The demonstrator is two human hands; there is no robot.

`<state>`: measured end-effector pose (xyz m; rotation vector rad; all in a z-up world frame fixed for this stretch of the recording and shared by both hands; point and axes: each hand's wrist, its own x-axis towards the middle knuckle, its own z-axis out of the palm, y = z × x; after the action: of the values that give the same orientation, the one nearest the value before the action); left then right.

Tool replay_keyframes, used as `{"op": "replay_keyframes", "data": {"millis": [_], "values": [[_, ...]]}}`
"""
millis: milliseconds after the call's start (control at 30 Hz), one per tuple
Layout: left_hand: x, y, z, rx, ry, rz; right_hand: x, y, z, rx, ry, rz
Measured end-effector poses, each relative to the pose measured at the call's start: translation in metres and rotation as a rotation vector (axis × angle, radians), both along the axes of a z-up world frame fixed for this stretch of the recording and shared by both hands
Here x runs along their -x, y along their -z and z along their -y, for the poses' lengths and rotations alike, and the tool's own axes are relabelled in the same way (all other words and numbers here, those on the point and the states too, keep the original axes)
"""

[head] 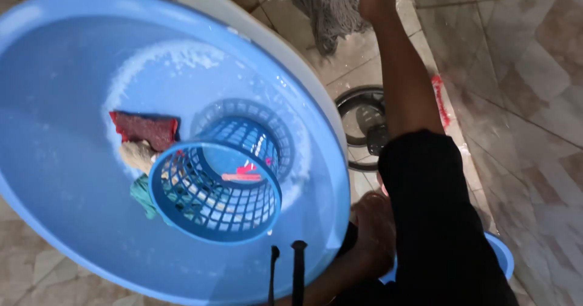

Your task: The person washes several small items by hand in a blue basin filled with water. They scrub a cloth, a small plastic basket, and a pink plastic container, then rinse them under a tap and place them into a larger bucket.

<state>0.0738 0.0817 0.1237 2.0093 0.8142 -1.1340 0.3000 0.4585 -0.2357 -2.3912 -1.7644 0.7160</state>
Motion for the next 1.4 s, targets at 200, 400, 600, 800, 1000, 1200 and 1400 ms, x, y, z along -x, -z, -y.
{"op": "replay_keyframes", "data": {"millis": [200, 400, 600, 800, 1000, 1200, 1400], "values": [[-0.010, 0.010, -0.024, 0.036, -0.033, -0.026, 0.023, 0.032, -0.041, -0.132, -0.081, -0.010], [-0.013, -0.014, -0.009, 0.058, -0.018, -0.056, 0.010, 0.051, 0.064, -0.318, 0.128, 0.072], [-0.010, 0.005, -0.005, -0.080, -0.144, -0.021, 0.041, 0.008, 0.223, -0.411, 1.111, -1.228], [-0.003, 0.013, 0.001, -0.346, -0.593, 0.347, 0.039, -0.106, 0.493, -0.075, 1.485, -2.222], [0.040, 0.010, 0.083, -0.172, -1.143, 0.708, 0.061, -0.210, 0.671, 0.143, 1.722, -2.402], [0.062, 0.029, 0.179, -0.123, -1.089, 0.630, 0.080, -0.245, 0.794, 0.065, 1.929, -1.709], [0.073, 0.010, 0.231, 0.016, -1.096, 0.661, 0.128, -0.280, 0.896, -0.167, 1.534, -1.639]]}}
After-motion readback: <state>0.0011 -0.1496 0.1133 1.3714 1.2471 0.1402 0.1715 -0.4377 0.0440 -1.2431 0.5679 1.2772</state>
